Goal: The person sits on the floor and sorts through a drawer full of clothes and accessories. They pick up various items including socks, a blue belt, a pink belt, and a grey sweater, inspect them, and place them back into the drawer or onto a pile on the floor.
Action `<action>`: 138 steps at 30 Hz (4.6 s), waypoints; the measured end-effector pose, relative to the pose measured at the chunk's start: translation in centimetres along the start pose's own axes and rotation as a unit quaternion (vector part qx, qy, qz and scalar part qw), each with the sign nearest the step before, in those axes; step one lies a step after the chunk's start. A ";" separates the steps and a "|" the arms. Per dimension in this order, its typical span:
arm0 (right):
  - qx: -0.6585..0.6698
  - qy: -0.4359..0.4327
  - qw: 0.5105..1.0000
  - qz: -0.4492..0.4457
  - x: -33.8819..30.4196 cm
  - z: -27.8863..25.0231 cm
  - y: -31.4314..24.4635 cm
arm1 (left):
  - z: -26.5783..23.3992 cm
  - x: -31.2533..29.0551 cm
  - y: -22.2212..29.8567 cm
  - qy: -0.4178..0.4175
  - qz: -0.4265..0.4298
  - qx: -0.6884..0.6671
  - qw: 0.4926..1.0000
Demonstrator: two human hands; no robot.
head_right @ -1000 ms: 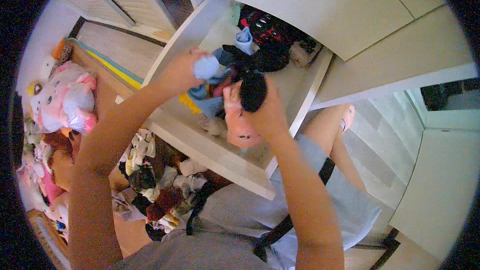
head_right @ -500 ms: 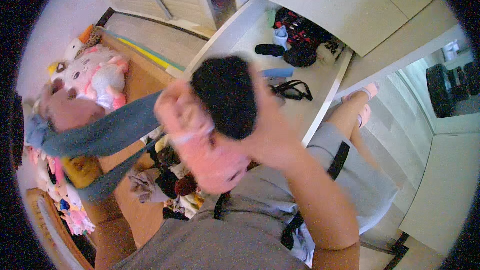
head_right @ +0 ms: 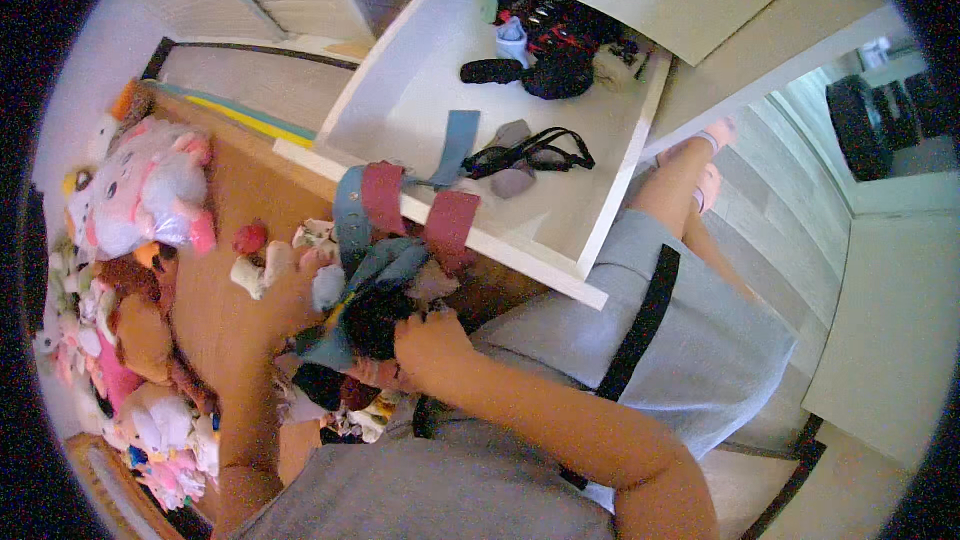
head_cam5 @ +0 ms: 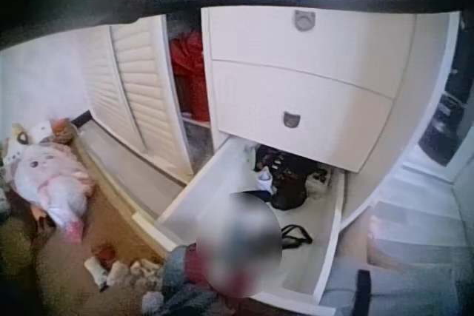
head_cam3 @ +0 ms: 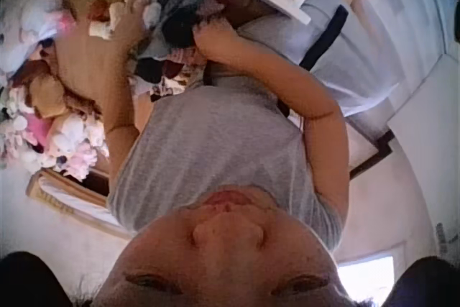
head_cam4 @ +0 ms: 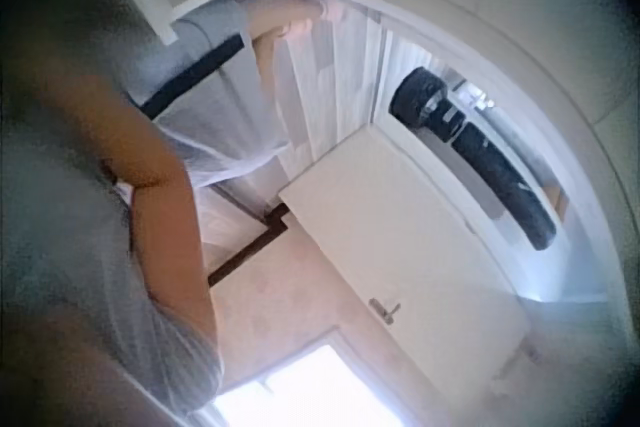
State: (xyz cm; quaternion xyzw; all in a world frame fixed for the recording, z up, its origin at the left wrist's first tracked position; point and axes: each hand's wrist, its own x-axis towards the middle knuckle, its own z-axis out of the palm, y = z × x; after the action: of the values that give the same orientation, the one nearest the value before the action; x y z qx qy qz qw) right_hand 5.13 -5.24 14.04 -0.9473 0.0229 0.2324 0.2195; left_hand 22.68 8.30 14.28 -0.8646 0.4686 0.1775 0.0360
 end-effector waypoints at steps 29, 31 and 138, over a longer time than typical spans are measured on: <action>0.689 0.270 0.666 0.093 1.8 -9.6 20.2 | -2.4 8.9 7.9 0.283 -0.003 -0.581 0.763; 0.749 0.239 0.611 0.089 -0.3 -11.6 17.8 | -3.5 7.8 5.6 0.156 0.165 -0.672 0.705; 0.094 0.297 0.930 0.194 2.5 -9.1 25.8 | -8.6 26.1 12.5 -0.200 0.348 -0.009 0.916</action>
State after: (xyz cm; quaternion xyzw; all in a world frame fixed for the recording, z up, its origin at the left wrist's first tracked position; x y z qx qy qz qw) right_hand 7.54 -32.29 9.73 -0.9251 0.2923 -0.0251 0.2410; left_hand 27.76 -21.46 14.71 -0.5934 0.7214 0.3524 0.0568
